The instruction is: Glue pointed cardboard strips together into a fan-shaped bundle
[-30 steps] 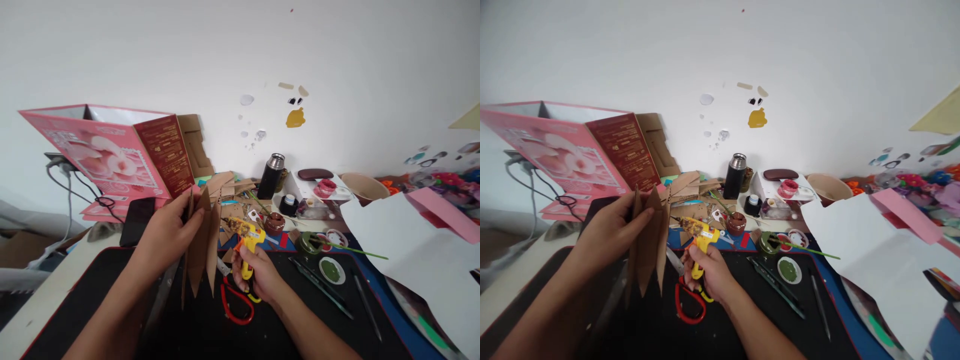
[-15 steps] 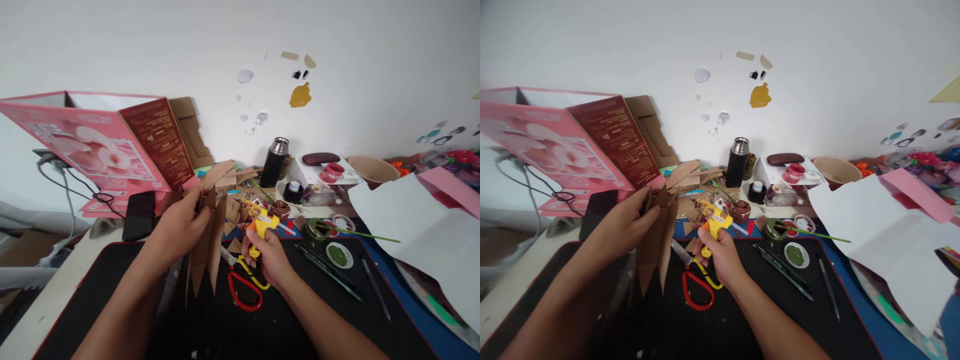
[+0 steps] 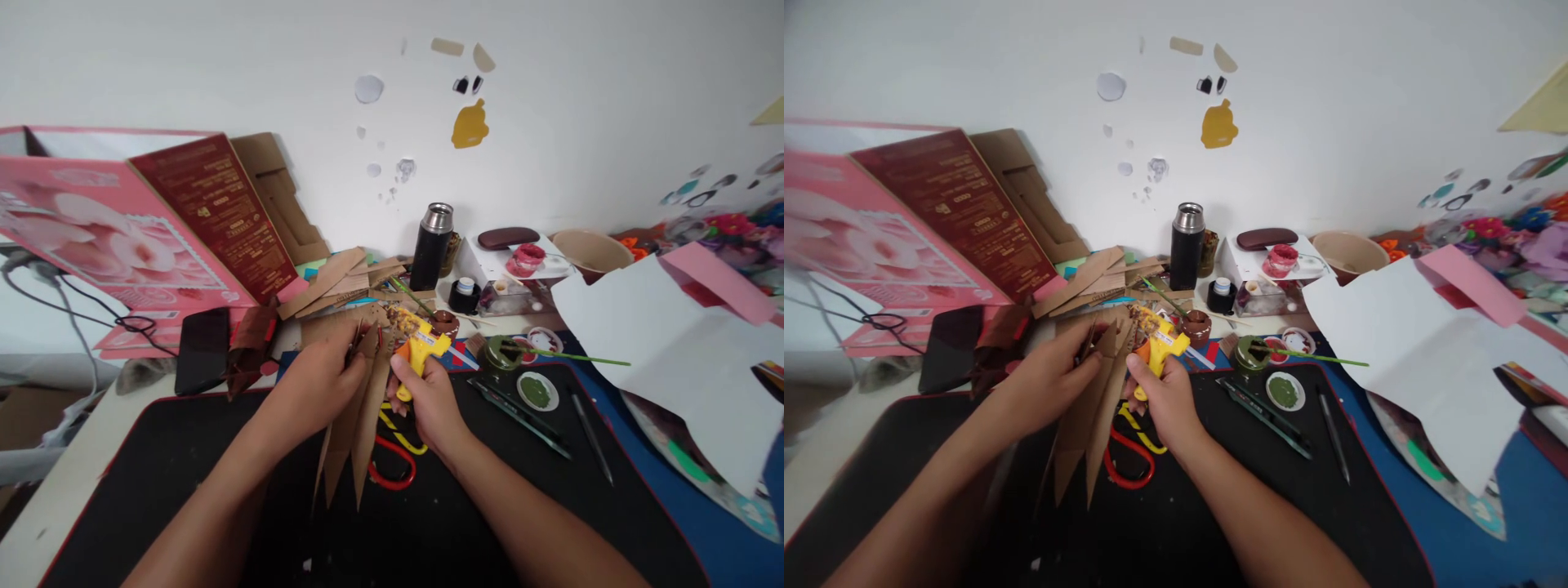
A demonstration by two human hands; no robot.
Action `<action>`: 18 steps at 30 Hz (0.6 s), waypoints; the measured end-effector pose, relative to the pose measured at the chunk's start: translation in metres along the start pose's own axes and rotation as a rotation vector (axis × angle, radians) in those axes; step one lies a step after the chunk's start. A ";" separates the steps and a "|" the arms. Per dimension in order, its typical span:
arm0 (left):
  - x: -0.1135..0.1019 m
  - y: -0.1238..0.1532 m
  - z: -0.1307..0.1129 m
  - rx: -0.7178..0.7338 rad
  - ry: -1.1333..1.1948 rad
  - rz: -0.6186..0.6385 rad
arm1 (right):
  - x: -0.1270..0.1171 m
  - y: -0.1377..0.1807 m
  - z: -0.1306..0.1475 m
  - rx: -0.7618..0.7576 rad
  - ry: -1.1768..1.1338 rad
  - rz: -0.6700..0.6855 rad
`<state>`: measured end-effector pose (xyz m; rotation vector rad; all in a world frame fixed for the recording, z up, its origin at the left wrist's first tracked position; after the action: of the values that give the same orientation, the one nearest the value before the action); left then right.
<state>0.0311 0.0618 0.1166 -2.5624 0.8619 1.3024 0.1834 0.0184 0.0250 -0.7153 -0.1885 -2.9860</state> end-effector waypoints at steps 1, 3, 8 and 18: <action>0.003 -0.001 0.000 0.006 0.026 0.020 | 0.000 0.000 0.000 0.012 0.005 -0.015; 0.006 -0.002 0.000 0.020 0.086 0.047 | -0.001 -0.001 0.001 0.034 0.012 -0.048; 0.009 -0.002 0.007 0.055 0.237 0.108 | -0.002 -0.001 0.008 0.030 -0.014 -0.098; 0.004 -0.001 0.011 0.072 0.324 0.319 | -0.004 -0.003 0.014 0.020 -0.057 -0.115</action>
<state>0.0261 0.0646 0.1065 -2.7003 1.3980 0.9064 0.1929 0.0235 0.0353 -0.8153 -0.2716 -3.0685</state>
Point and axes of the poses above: each hand's wrist, its own y-axis away from the middle knuckle, its own x-axis out of the palm, z = x × y, the point moved 3 cm from there along -y, towards the middle knuckle, and after that the axes turned 12 degrees about z, right-handed, at the moved point
